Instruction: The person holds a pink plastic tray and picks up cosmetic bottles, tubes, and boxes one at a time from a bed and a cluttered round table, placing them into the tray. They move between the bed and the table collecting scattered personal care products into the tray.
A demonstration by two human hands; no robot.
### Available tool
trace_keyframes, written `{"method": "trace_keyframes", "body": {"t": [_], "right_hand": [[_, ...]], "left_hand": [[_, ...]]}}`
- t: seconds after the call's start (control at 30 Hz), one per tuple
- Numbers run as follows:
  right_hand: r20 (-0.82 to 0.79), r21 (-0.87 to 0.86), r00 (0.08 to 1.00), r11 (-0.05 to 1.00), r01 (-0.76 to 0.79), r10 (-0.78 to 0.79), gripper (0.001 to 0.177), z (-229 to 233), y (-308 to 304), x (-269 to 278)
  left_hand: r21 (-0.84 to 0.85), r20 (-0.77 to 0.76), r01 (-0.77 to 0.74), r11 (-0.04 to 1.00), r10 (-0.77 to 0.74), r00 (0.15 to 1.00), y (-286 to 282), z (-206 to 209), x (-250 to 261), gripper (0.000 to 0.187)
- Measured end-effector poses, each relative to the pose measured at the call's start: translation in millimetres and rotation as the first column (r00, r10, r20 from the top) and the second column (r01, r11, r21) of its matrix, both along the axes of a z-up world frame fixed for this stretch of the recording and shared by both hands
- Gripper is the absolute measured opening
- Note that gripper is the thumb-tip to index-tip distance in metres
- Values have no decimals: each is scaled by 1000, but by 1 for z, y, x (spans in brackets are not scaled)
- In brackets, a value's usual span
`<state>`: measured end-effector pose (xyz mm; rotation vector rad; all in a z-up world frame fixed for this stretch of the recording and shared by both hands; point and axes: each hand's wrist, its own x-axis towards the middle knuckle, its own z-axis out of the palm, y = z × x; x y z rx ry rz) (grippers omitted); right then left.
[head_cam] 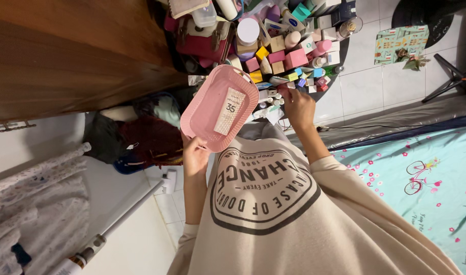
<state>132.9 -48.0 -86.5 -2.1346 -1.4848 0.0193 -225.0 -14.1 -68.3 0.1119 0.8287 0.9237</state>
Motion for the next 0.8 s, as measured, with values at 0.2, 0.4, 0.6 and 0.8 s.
{"method": "trace_keyframes", "body": {"t": [0.2, 0.4, 0.6, 0.8], "right_hand": [[29, 35, 999, 999, -16, 15, 11, 25, 2, -5], [-143, 40, 989, 999, -35, 41, 9, 82, 12, 1], [-288, 127, 958, 991, 33, 5, 12, 138, 33, -2], [-577, 168, 816, 982, 82, 31, 14, 194, 26, -25]], "left_hand": [[-90, -47, 5, 996, -9, 999, 5, 3, -1, 34], [-42, -96, -5, 999, 1, 995, 14, 31, 7, 44], [4, -3, 19, 1000, -19, 1000, 23, 49, 17, 62], [133, -81, -18, 991, 29, 996, 26, 57, 40, 82]]}}
